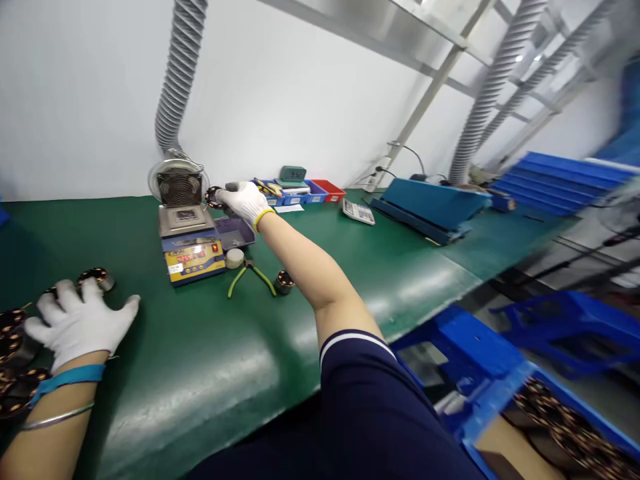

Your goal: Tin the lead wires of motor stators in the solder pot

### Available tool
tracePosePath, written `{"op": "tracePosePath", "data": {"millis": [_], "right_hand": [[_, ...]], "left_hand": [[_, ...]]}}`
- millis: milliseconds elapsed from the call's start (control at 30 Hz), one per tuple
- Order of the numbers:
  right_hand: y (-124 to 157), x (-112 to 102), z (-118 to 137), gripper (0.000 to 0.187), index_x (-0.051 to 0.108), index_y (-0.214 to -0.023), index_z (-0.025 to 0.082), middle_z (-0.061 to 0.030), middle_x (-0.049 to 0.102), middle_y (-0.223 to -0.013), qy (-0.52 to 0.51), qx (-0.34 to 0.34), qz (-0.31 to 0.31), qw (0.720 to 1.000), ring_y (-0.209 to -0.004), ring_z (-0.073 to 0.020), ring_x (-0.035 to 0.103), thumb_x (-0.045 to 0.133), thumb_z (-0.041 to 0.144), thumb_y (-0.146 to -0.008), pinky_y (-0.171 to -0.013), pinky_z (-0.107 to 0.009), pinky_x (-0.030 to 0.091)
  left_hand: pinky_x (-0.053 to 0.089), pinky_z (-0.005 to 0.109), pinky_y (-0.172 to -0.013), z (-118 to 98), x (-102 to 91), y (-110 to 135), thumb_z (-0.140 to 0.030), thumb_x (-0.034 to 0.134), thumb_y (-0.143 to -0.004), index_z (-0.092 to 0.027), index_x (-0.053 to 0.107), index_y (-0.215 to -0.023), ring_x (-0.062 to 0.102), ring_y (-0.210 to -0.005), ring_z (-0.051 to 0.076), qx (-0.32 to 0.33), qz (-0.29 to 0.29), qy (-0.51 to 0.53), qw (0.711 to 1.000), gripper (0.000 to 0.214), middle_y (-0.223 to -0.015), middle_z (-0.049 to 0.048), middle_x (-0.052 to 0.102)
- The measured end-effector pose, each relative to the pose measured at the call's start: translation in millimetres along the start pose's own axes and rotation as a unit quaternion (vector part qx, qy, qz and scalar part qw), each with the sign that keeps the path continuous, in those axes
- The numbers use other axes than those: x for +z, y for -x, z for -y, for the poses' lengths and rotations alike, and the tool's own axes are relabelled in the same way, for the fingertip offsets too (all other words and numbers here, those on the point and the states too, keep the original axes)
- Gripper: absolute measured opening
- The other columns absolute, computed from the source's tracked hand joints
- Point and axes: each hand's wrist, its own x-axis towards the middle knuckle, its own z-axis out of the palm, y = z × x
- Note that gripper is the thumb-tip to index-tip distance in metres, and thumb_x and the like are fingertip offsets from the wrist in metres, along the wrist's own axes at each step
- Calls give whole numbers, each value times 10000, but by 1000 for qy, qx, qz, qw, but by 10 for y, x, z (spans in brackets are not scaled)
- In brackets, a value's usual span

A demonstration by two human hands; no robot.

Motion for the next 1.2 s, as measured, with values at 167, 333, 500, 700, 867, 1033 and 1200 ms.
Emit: {"op": "tracePosePath", "data": {"millis": [167,333,500,700,867,1033,1200], "right_hand": [[618,-712,-652,309,661,-989,127,-56,678,-655,-24,126,8,992,-535,-129,635,540,367,-836,-602,-253,560],[1133,-1153,-1321,256,692,-954,174,-38,699,-667,158,270,77,947,-551,-138,661,552,336,-813,-603,-231,545],[1411,-1129,-1614,260,694,-925,190,-70,728,-793,225,247,204,920,-643,-159,683,483,312,-833,-636,-253,525],[1758,-819,-1114,531,636,-1233,225,-166,653,-1203,330,123,-6,936,-1068,-331,635,542,537,-813,-856,-467,500],[1909,71,-605,447,707,-1108,310,-33,722,-1085,80,-21,310,947,-1000,-270,671,624,582,-763,-838,-348,521],[1771,634,-758,494,675,-1094,224,-41,715,-846,-95,31,357,929,-768,-206,690,549,620,-827,-691,-303,557],[1827,619,-971,440,593,-1201,142,-48,683,-848,-270,109,376,880,-672,-124,660,571,440,-877,-643,-256,575]], "left_hand": [[223,746,-1000,-12,66,-181,-730,463,-708,-110,482,-1224,211,-1330,561,-61,38,11,997,807,-1493,293,208],[287,740,-940,-90,33,-345,-798,399,-683,-84,493,-1221,179,-1333,576,-111,112,-17,987,898,-1457,309,253],[449,611,-793,-162,-159,-255,-711,372,-775,-93,566,-1135,382,-1211,516,-67,164,-55,983,742,-1283,275,450],[456,463,-739,-329,-243,342,-464,435,-861,-197,637,-1086,508,-1037,372,91,153,-127,976,403,-1285,162,493],[321,591,-1004,-619,-212,644,-380,573,-790,-236,695,-917,375,-1278,395,225,98,-103,964,227,-1357,96,508],[425,458,-965,-820,-183,726,-499,586,-774,-157,657,-849,550,-1128,339,318,99,14,943,357,-1245,160,600],[416,429,-989,-739,-226,817,-488,599,-751,-112,587,-1139,602,-1005,312,315,99,81,940,540,-1071,153,652]]}}
